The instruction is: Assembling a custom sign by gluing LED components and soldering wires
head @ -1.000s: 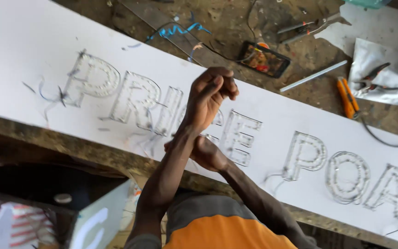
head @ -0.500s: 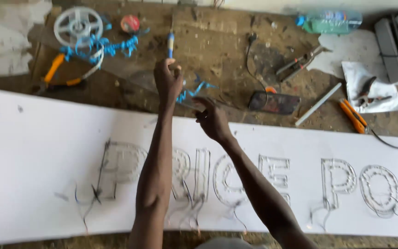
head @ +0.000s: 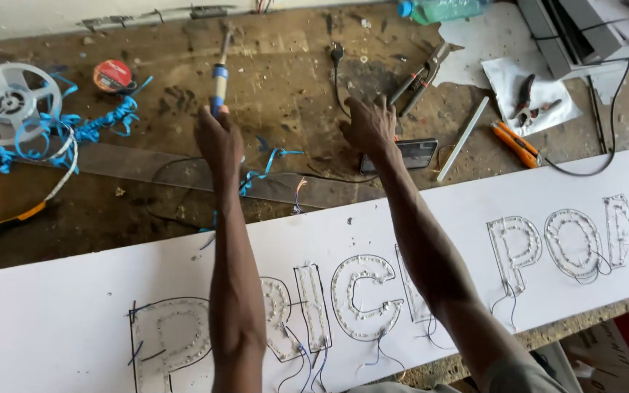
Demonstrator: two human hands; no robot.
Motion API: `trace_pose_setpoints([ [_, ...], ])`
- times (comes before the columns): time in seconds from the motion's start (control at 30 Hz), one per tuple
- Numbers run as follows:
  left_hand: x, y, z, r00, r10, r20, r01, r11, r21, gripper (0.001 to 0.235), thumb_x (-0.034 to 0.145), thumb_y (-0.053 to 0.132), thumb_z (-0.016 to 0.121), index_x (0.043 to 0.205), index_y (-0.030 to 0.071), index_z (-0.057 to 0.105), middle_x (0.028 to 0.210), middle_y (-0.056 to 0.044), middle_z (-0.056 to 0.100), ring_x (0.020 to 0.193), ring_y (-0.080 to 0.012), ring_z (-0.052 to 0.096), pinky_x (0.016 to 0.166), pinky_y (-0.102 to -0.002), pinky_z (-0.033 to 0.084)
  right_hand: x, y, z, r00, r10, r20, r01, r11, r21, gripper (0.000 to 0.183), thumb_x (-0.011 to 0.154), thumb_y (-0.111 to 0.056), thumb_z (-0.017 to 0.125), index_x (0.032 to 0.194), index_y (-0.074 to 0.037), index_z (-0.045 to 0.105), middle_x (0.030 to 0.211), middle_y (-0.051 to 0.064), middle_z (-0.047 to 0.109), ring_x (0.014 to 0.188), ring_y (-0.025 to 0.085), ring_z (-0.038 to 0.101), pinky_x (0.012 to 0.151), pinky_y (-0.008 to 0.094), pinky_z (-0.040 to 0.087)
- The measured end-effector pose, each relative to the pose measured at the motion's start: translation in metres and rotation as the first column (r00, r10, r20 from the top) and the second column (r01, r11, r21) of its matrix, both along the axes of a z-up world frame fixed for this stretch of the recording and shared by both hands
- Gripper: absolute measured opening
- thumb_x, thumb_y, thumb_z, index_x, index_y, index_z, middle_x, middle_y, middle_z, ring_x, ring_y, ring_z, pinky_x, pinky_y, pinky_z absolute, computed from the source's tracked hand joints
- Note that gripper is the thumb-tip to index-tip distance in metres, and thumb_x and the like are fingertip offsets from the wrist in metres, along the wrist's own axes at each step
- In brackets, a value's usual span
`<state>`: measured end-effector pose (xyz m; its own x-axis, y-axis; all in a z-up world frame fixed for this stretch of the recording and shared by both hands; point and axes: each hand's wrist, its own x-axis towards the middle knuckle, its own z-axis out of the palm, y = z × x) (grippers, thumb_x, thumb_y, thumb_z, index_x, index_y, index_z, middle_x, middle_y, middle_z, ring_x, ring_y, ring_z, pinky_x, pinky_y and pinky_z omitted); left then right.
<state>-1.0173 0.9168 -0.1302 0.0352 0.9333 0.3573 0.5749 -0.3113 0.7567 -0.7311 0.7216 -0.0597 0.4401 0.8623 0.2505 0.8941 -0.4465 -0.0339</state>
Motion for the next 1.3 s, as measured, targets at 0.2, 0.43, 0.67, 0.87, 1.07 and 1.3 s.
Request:
trace_pose_setpoints([
  [0.2, 0.003, -0.090, 0.110, 0.869, -0.233, 0.437, 0.325, 0.934, -0.150, 0.036, 0.118, 0.038, 0.055, 0.138, 0.008, 0.060, 0.086, -0.008, 0.068, 0.068, -0.0213, 0.076, 0.064, -0.035, 0.063, -0.018, 0.004, 0.047, 0.949, 0.104, -0.296, -0.055, 0.984, 0.168, 0.028, 0.102, -0.027, 0.076, 0.130, -0.025, 0.080, 0.092, 0.018, 0.077, 0.091, 0.047, 0.079, 0.082, 0.064, 0.062],
  [0.43, -0.001, -0.172, 0.181, 0.410, -0.245, 0.879, 0.543, 0.839, -0.019, 0.029, 0.117, 0.037, 0.058, 0.124, 0.009, 0.054, 0.104, -0.017, 0.077, 0.094, -0.0311, 0.076, 0.090, -0.044, 0.060, -0.109, -0.033, 0.198, 0.606, 0.611, -0.508, -0.200, 0.736, 0.646, 0.028, 0.113, -0.004, 0.067, 0.139, -0.008, 0.075, 0.134, 0.016, 0.081, 0.108, 0.027, 0.081, 0.088, 0.038, 0.069],
  [0.67, -0.041, -0.261, 0.246, 0.222, -0.191, 0.956, 0.506, 0.861, 0.055, 0.040, 0.118, 0.040, 0.062, 0.143, 0.010, 0.052, 0.115, -0.022, 0.081, 0.108, -0.0358, 0.085, 0.105, -0.054, 0.071, -0.220, -0.144, 0.225, 0.429, 0.693, -0.580, -0.252, 0.708, 0.660, 0.024, 0.108, -0.011, 0.074, 0.132, -0.007, 0.079, 0.105, 0.025, 0.078, 0.084, 0.044, 0.078, 0.073, 0.050, 0.062],
  [0.87, -0.083, -0.294, 0.248, 0.304, -0.198, 0.932, 0.474, 0.880, 0.033, 0.039, 0.117, 0.043, 0.068, 0.141, 0.013, 0.061, 0.083, 0.003, 0.050, 0.060, -0.0129, 0.054, 0.068, -0.035, 0.071, -0.216, -0.227, 0.215, 0.334, 0.756, -0.563, -0.491, 0.649, 0.581, 0.018, 0.108, -0.001, 0.071, 0.125, 0.005, 0.073, 0.104, 0.029, 0.075, 0.085, 0.054, 0.079, 0.073, 0.059, 0.064],
  [1.07, -0.108, -0.337, 0.267, 0.277, -0.276, 0.920, 0.465, 0.877, 0.123, 0.033, 0.119, 0.034, 0.070, 0.140, 0.010, 0.064, 0.077, 0.004, 0.043, 0.053, -0.0079, 0.041, 0.053, -0.024, 0.046, -0.158, -0.321, 0.186, 0.411, 0.636, -0.653, -0.540, 0.747, 0.388, 0.011, 0.109, -0.008, 0.072, 0.113, 0.001, 0.076, 0.100, 0.022, 0.077, 0.099, 0.050, 0.076, 0.099, 0.061, 0.058],
  [1.3, -0.132, -0.384, 0.322, 0.219, -0.354, 0.909, 0.385, 0.888, 0.253, 0.037, 0.124, 0.033, 0.071, 0.151, 0.009, 0.063, 0.082, -0.002, 0.042, 0.054, -0.0116, 0.035, 0.051, -0.027, 0.035, -0.116, -0.390, 0.143, 0.478, 0.560, -0.676, -0.368, 0.827, 0.424, 0.008, 0.108, -0.011, 0.075, 0.112, -0.006, 0.077, 0.103, 0.015, 0.076, 0.107, 0.041, 0.074, 0.103, 0.054, 0.056],
])
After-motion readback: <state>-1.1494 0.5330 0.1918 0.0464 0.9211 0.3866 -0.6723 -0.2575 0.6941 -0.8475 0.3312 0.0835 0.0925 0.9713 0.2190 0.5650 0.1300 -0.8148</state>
